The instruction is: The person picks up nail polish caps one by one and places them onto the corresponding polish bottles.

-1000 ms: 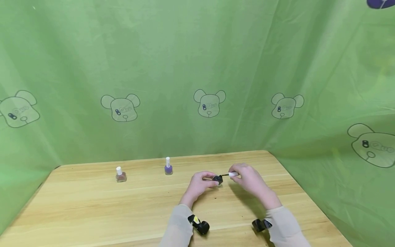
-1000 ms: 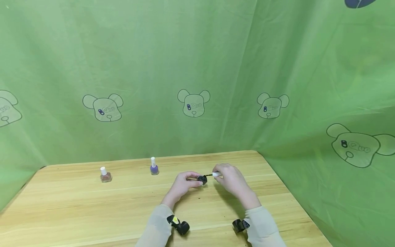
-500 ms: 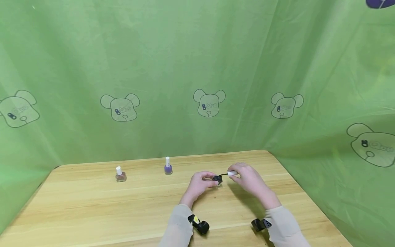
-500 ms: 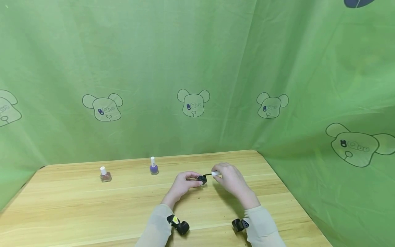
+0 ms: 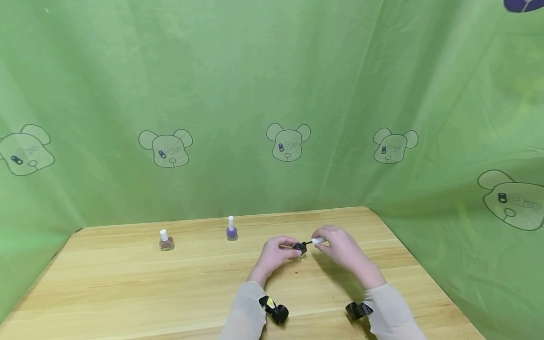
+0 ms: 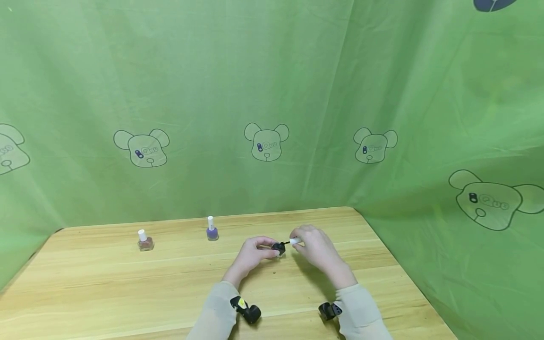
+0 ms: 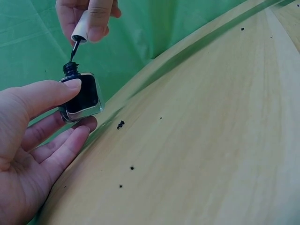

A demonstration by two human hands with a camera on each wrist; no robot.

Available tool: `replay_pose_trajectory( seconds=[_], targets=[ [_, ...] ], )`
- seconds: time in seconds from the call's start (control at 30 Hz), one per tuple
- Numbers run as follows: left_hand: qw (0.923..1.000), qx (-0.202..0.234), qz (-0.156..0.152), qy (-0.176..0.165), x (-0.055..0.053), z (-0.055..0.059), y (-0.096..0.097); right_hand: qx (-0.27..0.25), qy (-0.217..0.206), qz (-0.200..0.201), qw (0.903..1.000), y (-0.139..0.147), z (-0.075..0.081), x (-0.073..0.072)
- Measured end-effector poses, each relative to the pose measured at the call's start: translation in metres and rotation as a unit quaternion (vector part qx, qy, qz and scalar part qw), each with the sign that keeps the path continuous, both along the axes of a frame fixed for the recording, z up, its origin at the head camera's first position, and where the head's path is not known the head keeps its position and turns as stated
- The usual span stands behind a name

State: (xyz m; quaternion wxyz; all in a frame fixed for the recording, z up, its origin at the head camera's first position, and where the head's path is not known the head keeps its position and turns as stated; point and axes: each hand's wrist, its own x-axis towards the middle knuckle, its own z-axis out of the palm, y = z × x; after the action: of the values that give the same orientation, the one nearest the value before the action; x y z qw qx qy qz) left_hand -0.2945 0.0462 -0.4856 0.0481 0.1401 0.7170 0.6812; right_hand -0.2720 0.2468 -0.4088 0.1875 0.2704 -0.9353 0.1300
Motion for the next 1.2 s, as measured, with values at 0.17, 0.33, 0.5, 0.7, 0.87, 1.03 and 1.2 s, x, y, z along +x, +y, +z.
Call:
replay_pose_trajectory(
  seconds=[0.17,0.33,0.5,0.7,0.87,1.03,1.2],
  targets=[
    [0.9999,-0.010,-0.002,0.005,0.001,0.001,0.000,0.008,-0.005,0.002,1.0000,-0.002,-0.002,-0.001],
    [0.9999,-0.011,-0.001,0.009,0.001,0.001,0.000,0.013,-0.004,0.010,0.9999,-0.005,-0.005,-0.001],
    [0.9999,-0.008,-0.007,0.012,0.003,0.002,0.001,0.013,0.004,0.022,0.9997,-0.008,-0.008,-0.001],
    [0.9996,-0.021,-0.014,0.014,0.003,0.003,0.001,0.015,0.006,0.024,0.9996,-0.010,-0.011,-0.001],
    [0.9994,-0.024,-0.021,0.013,0.004,0.003,0.001,0.018,0.005,0.027,0.9995,-0.009,-0.011,0.001],
    [0.9992,-0.025,-0.027,0.015,0.005,0.003,0.001,0.024,0.001,0.037,0.9991,-0.010,-0.010,0.002],
    [0.9989,-0.034,-0.027,0.017,0.004,0.002,0.001,0.032,0.000,0.047,0.9984,-0.012,-0.010,0.003]
  ],
)
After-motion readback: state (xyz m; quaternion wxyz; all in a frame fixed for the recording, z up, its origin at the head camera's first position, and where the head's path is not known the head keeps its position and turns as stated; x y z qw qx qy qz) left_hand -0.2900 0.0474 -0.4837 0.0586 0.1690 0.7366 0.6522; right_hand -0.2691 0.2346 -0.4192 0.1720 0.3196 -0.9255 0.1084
